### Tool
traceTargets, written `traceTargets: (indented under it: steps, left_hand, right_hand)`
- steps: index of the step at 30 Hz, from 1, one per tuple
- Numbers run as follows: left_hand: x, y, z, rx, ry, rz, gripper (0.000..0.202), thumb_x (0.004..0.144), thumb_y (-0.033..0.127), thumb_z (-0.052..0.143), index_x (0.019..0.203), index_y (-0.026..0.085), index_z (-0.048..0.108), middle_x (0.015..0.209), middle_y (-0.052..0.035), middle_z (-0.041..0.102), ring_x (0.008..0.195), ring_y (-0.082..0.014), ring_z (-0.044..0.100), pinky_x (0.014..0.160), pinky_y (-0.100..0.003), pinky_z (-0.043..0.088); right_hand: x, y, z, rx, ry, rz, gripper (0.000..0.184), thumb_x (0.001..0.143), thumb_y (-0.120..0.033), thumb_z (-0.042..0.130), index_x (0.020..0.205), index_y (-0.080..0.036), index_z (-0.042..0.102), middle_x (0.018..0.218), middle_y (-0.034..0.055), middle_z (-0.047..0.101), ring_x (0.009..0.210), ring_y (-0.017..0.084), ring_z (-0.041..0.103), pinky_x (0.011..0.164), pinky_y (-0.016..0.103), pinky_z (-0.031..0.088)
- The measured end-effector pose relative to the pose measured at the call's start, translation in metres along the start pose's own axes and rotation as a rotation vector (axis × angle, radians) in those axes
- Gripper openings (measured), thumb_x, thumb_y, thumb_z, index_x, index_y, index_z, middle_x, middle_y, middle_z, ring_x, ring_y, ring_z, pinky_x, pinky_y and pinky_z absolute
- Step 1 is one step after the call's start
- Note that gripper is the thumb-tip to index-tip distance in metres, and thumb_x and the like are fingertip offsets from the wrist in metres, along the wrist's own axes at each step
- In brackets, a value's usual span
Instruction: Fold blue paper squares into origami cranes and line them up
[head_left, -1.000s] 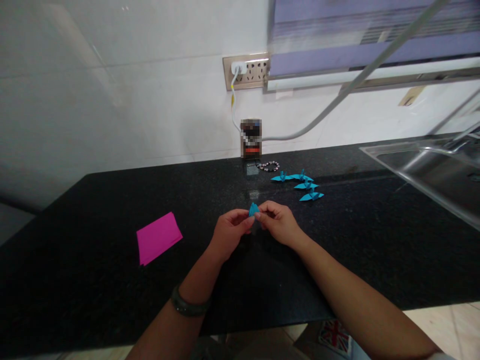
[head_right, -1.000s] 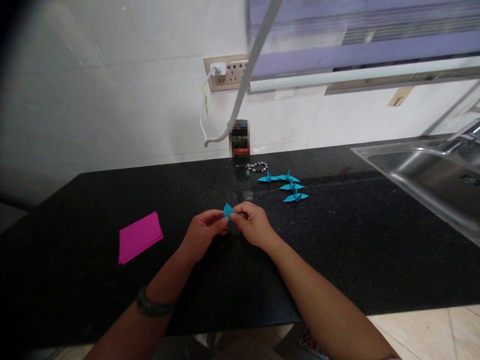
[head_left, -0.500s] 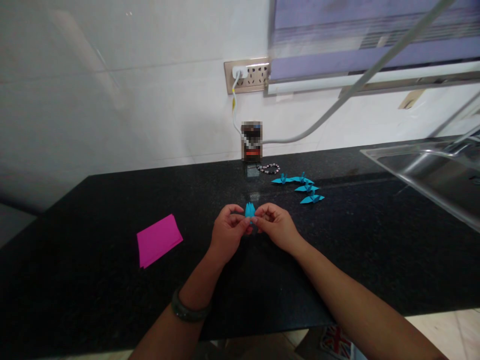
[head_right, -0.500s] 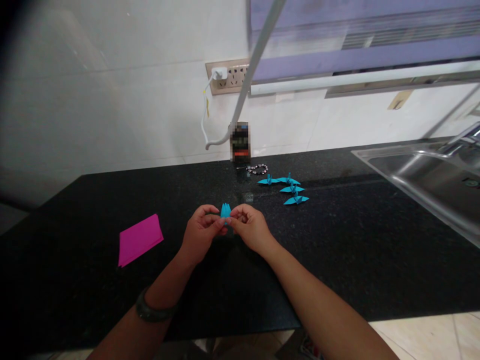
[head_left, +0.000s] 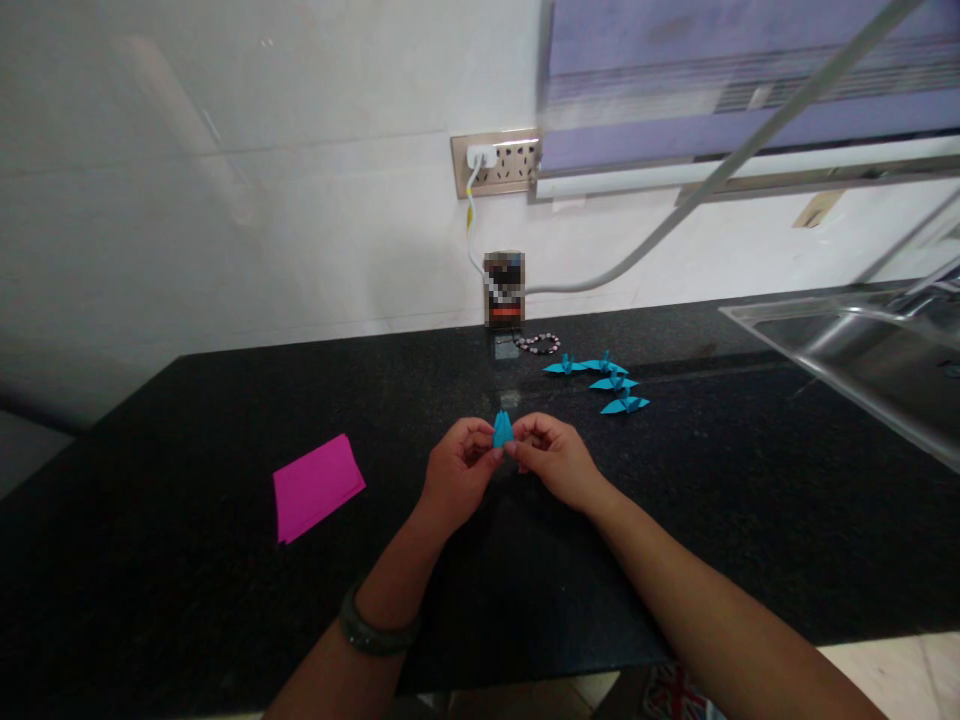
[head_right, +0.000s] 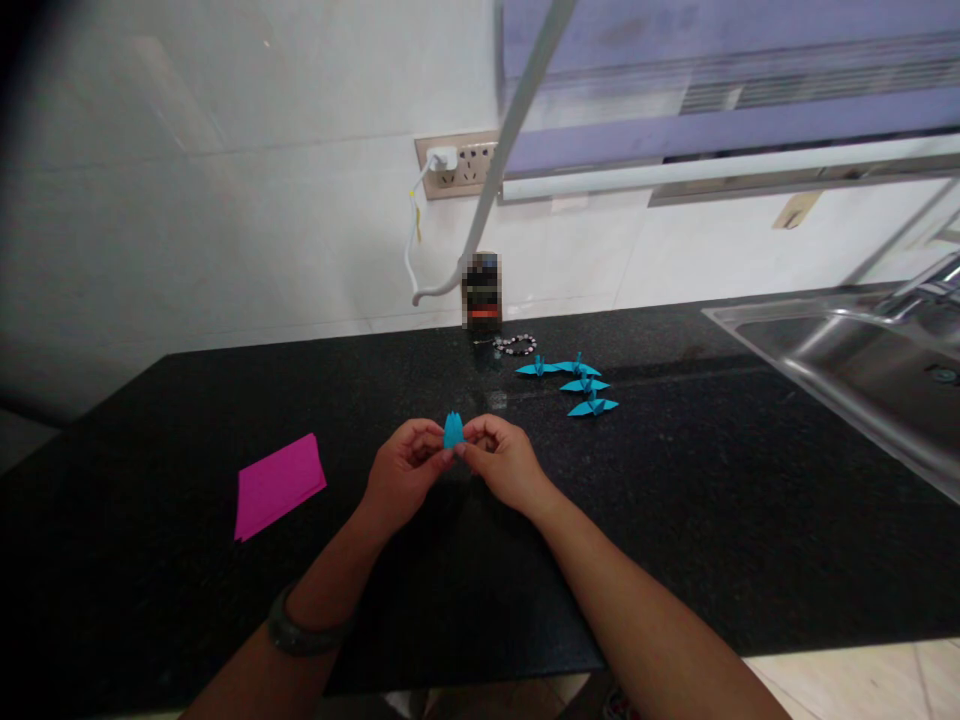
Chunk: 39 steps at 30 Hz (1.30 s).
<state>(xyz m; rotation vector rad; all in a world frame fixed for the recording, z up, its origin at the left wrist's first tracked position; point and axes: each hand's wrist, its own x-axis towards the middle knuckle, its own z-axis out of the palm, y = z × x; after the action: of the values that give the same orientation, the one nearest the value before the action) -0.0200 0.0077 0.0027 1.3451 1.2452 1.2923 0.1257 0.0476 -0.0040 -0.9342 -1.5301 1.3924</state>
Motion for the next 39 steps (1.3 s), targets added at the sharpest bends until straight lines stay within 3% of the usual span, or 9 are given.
traceTargets:
  steps: [5,15,20,27,30,35,39]
  left_hand:
    - [0.001,0.003,0.0,-0.127,-0.02,-0.092,0.025,0.066,0.025,0.066,0.087,0.017,0.054,0.066,0.0009,0.062,0.058,-0.0116,0.058,0.057,-0.024,0.047]
    - [-0.001,0.012,0.0,-0.256,-0.038,-0.183,0.018,0.061,0.021,0.07,0.075,0.014,0.061,0.065,0.0001,0.064,0.054,-0.0099,0.058,0.055,-0.024,0.048]
    - [-0.001,0.009,-0.001,-0.291,-0.04,-0.187,0.014,0.06,0.019,0.07,0.07,0.013,0.062,0.057,-0.0002,0.063,0.051,-0.01,0.057,0.054,-0.024,0.047]
    - [-0.001,0.01,-0.002,-0.43,-0.078,-0.303,0.013,0.064,0.02,0.065,0.074,0.013,0.063,0.062,-0.0013,0.064,0.055,-0.0105,0.059,0.057,-0.024,0.05]
    - [-0.001,0.011,-0.001,-0.415,-0.072,-0.306,0.015,0.068,0.027,0.063,0.074,0.013,0.062,0.06,-0.001,0.063,0.054,-0.0099,0.058,0.054,-0.022,0.049]
    - [0.0,0.007,-0.001,-0.35,-0.054,-0.289,0.019,0.062,0.026,0.07,0.074,0.013,0.061,0.063,0.0004,0.062,0.054,-0.0082,0.057,0.054,-0.021,0.048]
    - [0.0,0.006,-0.001,-0.3,-0.021,-0.244,0.021,0.061,0.025,0.07,0.075,0.013,0.06,0.064,0.0004,0.062,0.054,-0.0089,0.057,0.055,-0.023,0.047]
  right_hand:
    - [-0.001,-0.002,-0.001,0.018,-0.004,-0.025,0.013,0.069,-0.026,0.061,0.076,-0.018,0.055,0.057,-0.0048,0.052,0.046,0.007,0.047,0.045,0.021,0.038]
    - [-0.002,-0.008,-0.007,0.142,-0.186,-0.001,0.012,0.069,-0.024,0.062,0.078,-0.017,0.057,0.06,-0.0039,0.055,0.049,0.007,0.052,0.048,0.02,0.041]
    - [-0.003,-0.009,-0.009,0.165,-0.178,-0.055,0.007,0.066,-0.02,0.062,0.072,-0.017,0.06,0.066,-0.0018,0.056,0.054,0.008,0.055,0.051,0.021,0.044]
    - [-0.002,-0.008,-0.012,0.068,-0.161,-0.147,0.005,0.068,-0.016,0.06,0.07,-0.018,0.064,0.075,0.0003,0.055,0.057,0.009,0.054,0.055,0.023,0.046]
    - [-0.001,-0.006,-0.013,0.041,-0.164,-0.172,0.009,0.067,-0.012,0.059,0.07,-0.019,0.064,0.077,0.0006,0.055,0.059,0.009,0.054,0.055,0.023,0.046]
    - [-0.001,-0.005,-0.014,-0.035,-0.148,-0.214,0.011,0.065,-0.011,0.059,0.07,-0.019,0.065,0.077,0.0011,0.056,0.065,0.01,0.053,0.057,0.023,0.044]
    - [-0.001,-0.006,-0.012,0.069,-0.172,-0.087,0.007,0.07,-0.018,0.056,0.074,-0.017,0.063,0.077,0.0013,0.057,0.063,0.01,0.054,0.059,0.024,0.046]
